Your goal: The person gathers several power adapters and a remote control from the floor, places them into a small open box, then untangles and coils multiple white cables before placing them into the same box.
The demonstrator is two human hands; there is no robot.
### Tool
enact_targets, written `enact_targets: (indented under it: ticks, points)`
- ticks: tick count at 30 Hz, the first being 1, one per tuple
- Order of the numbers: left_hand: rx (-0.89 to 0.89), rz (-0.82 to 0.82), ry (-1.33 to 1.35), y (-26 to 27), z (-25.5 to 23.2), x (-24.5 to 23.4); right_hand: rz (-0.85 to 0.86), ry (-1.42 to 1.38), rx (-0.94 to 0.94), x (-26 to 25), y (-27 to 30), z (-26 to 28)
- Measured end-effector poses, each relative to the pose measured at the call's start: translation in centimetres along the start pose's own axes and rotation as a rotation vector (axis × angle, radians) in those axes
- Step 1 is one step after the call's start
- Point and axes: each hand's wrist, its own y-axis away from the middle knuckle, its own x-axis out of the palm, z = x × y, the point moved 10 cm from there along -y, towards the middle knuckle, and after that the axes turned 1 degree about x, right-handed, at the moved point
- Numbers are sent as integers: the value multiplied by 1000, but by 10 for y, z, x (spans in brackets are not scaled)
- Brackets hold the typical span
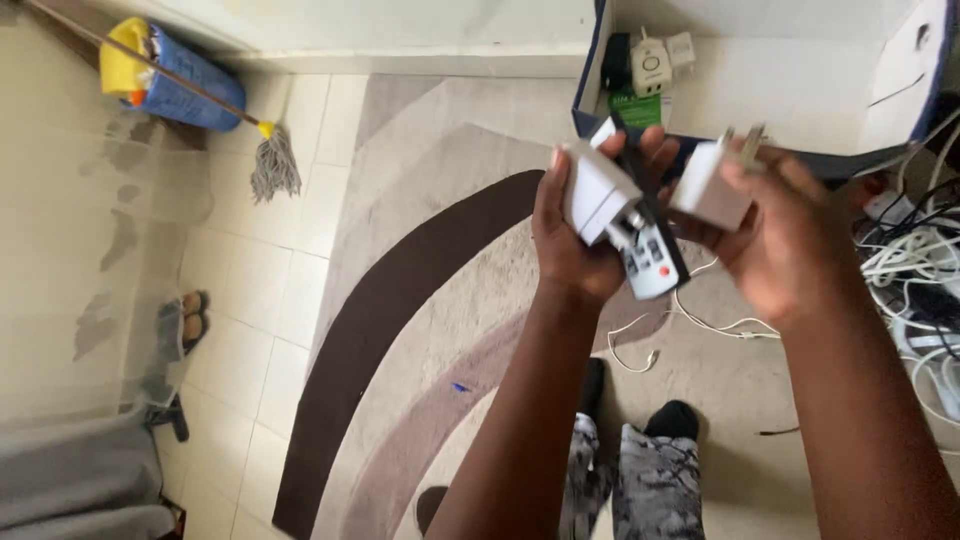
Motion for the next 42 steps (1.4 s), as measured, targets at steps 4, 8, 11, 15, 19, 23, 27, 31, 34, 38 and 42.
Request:
enact_targets:
  ticks: [4, 8, 11, 15, 19, 23, 27, 31, 34, 38, 42]
  points:
    - [-3, 10, -184, -36, -12, 34, 91, -53, -118, 27, -12, 57]
    - [4, 0, -221, -60, -30, 34, -111, -49, -13, 8, -65, 46]
    - [-20, -68, -203, -85, -39, 18, -123, 33, -9, -16, -129, 27]
    - [-63, -162, -220, -118, -50, -2, -132, 105, -7, -47, -226, -8]
    - [-111, -208, -262, -152, -68, -12, -24, -68, 185, -29, -298, -72]
    - [-122, -285, -385, -185, -88, -30, -79, 202, 343, -24, -327, -131]
    - [-137, -312, -380, -205, -100, -39, -184, 366, 424, -45, -327, -156]
    - [-139, -317, -486, -220, -102, -43, -168, 628, 312, -39, -310, -111]
    - [-217, -274, -647, -217, -98, -48, -5, 228, 241, 10, -265, -47]
    - [-329, -315, -652, -214, -72, -65, 92, 62, 241, 67, -224, 6]
    - [-412, -350, -672, -206, -55, -75, 66, 129, 255, 58, -223, 17]
